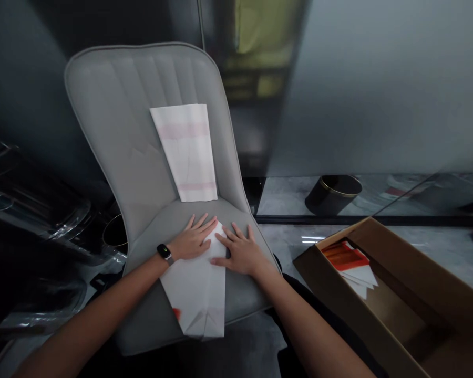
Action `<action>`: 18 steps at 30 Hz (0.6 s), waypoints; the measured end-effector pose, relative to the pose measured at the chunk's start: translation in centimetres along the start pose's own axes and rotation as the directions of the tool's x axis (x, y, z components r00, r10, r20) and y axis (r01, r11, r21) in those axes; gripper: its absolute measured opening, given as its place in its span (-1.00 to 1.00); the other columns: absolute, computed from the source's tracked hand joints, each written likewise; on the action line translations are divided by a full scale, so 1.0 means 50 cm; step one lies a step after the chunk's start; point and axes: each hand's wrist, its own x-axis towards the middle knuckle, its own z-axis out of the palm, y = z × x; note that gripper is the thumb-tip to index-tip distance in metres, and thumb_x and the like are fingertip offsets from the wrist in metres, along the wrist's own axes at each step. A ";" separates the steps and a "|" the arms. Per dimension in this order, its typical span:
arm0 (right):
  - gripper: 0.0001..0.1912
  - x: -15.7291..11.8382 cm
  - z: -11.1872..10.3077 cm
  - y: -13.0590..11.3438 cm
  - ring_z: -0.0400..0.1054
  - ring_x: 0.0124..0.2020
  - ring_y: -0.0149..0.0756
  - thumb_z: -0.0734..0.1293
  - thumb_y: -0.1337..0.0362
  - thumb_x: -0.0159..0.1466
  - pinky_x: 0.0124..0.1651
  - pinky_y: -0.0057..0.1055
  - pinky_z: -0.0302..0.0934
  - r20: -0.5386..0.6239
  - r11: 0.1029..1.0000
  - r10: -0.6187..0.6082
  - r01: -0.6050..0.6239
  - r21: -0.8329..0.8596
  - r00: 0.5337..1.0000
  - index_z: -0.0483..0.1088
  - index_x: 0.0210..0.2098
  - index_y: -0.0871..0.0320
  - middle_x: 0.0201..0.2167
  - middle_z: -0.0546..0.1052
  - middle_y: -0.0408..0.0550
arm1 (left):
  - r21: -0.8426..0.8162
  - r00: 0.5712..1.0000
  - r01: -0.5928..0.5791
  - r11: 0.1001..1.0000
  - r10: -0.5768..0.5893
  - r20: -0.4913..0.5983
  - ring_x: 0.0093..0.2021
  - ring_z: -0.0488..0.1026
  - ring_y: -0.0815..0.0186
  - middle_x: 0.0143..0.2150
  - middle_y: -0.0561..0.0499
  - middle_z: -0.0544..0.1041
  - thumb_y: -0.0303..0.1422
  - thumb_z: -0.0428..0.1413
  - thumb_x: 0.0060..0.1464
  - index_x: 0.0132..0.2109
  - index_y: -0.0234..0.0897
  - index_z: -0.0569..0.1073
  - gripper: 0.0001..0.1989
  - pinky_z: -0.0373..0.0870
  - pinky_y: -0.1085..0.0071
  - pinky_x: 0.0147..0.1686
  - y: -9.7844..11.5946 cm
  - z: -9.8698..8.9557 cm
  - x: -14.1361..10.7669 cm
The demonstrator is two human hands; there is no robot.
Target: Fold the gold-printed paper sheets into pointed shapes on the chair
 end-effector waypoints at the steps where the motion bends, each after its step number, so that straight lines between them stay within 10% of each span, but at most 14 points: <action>1: -0.03 0.000 -0.002 -0.002 -0.30 0.52 0.22 0.16 -0.43 0.27 0.41 0.43 -0.49 0.019 1.000 0.012 -0.012 0.003 1.000 0.00 0.49 -0.06 0.51 0.00 0.02 | -0.019 1.000 -0.008 1.000 0.008 0.020 0.54 -0.19 -0.05 0.54 -0.10 0.02 -0.27 -0.11 0.35 0.52 -0.27 -0.04 -0.33 -0.34 -0.19 0.41 -0.002 -0.003 0.000; 5: -0.01 0.002 -0.009 -0.009 -0.35 0.52 0.29 0.19 -0.45 0.22 0.37 0.50 -0.50 0.083 0.999 0.028 -0.029 0.020 0.996 -0.03 0.48 -0.16 0.53 -0.09 0.01 | -0.156 0.984 0.175 0.972 -0.170 0.042 0.50 -0.04 -0.02 0.50 -0.08 0.14 -0.27 -0.08 0.36 0.45 -0.20 0.17 -0.43 -0.14 -0.06 0.41 0.005 -0.025 -0.002; 9: 0.02 0.005 -0.016 -0.010 -0.39 0.52 0.32 0.22 -0.47 0.18 0.34 0.54 -0.52 0.121 0.998 0.016 -0.023 0.054 0.992 -0.01 0.48 -0.16 0.53 -0.14 0.05 | -0.224 0.864 0.485 0.845 -0.503 -0.028 0.29 0.29 0.02 0.27 -0.25 0.43 -0.35 -0.02 0.32 0.22 -0.34 0.45 -0.60 0.12 0.11 0.29 0.027 -0.045 0.006; 18: -0.47 0.019 -0.004 0.001 -0.05 0.48 0.13 0.14 0.01 0.48 0.39 0.42 -0.38 -0.081 0.952 0.119 -0.091 0.292 0.990 0.26 0.37 -0.03 0.40 0.29 0.04 | -0.303 0.781 0.624 0.720 -0.568 0.261 -0.45 0.43 0.23 -0.53 0.02 0.51 -0.35 0.30 -0.05 -0.31 -0.33 0.57 -0.85 0.27 0.37 -0.38 0.007 -0.089 0.074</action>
